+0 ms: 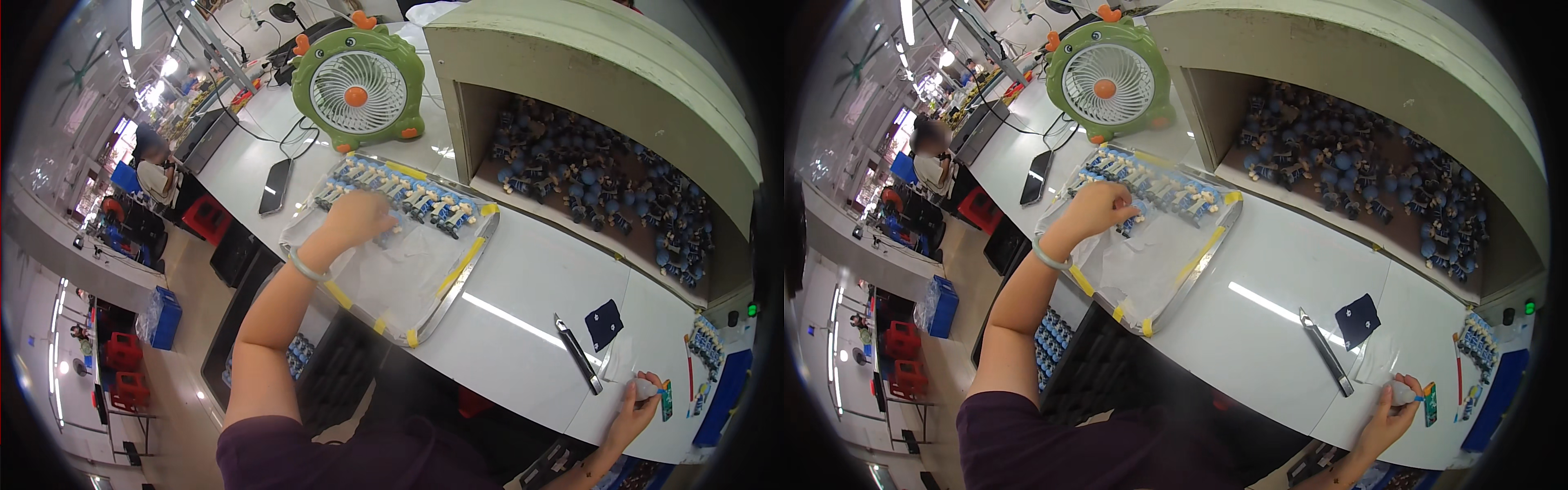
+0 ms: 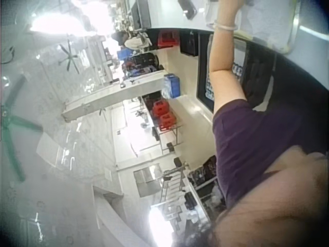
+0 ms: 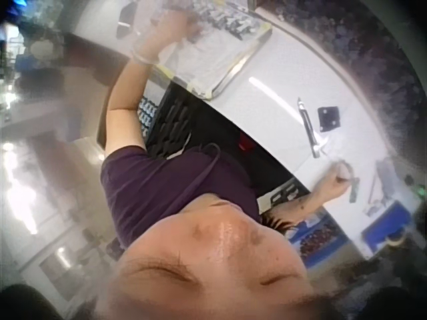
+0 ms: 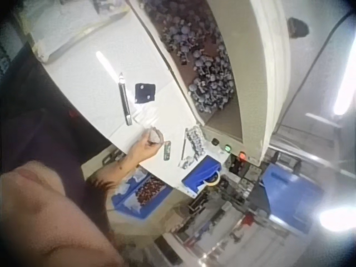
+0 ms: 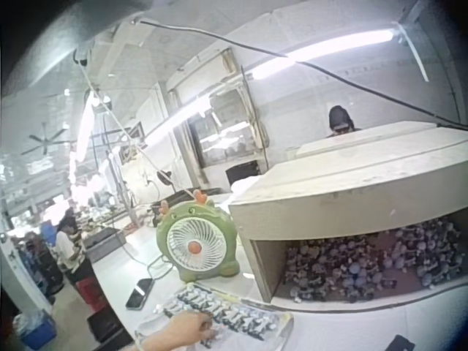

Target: Assembling small plastic figurines by applying glue and attaching parts.

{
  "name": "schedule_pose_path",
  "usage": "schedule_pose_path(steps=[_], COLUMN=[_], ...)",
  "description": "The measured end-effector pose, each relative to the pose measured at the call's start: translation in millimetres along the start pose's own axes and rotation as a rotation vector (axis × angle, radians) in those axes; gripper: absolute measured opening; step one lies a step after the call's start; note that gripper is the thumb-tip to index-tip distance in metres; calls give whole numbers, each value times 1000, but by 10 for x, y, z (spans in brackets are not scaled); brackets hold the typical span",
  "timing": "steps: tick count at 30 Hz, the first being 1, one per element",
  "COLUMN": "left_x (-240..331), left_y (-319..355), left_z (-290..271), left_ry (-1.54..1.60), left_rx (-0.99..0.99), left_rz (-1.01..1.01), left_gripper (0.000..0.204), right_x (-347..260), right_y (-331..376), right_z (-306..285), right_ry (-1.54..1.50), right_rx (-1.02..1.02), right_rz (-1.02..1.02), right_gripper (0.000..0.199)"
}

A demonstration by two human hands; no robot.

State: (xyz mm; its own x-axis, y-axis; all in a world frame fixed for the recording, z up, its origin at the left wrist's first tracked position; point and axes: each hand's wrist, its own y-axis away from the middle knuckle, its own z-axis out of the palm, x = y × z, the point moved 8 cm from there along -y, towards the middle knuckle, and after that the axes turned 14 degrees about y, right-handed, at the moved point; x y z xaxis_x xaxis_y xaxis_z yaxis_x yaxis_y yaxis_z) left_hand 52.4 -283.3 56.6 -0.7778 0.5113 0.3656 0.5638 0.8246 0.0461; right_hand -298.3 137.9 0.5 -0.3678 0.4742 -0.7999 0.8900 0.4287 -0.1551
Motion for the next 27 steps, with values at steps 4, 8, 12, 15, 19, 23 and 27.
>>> schedule_pose_path(steps=[4,8,12,15,19,23,27], left_x=[-6,-57,-15,35,131,713,1853], left_y=[153,238,226,206,351,371,86], left_z=[16,1,-82,-84,-144,-273,-36], left_ry=[118,226,13,-121,-220,-123,92], left_rx=[130,261,421,439,490,494,209], left_rz=[124,112,205,191,236,341,675], left_gripper=[29,27,22,20,21,22,19], right_x=[9,-37,-21,21,-9,-118,-107], right_y=[-10,-16,-8,0,-11,-29,-38], right_z=[-20,-2,-26,-9,-35,-126,-161], right_ry=[6,12,-2,-50,-31,85,92], right_rx=[12,20,21,48,64,113,51], right_rz=[-5,2,9,13,13,-22,-19], right_gripper=[25,27,29,31,36,38,38])
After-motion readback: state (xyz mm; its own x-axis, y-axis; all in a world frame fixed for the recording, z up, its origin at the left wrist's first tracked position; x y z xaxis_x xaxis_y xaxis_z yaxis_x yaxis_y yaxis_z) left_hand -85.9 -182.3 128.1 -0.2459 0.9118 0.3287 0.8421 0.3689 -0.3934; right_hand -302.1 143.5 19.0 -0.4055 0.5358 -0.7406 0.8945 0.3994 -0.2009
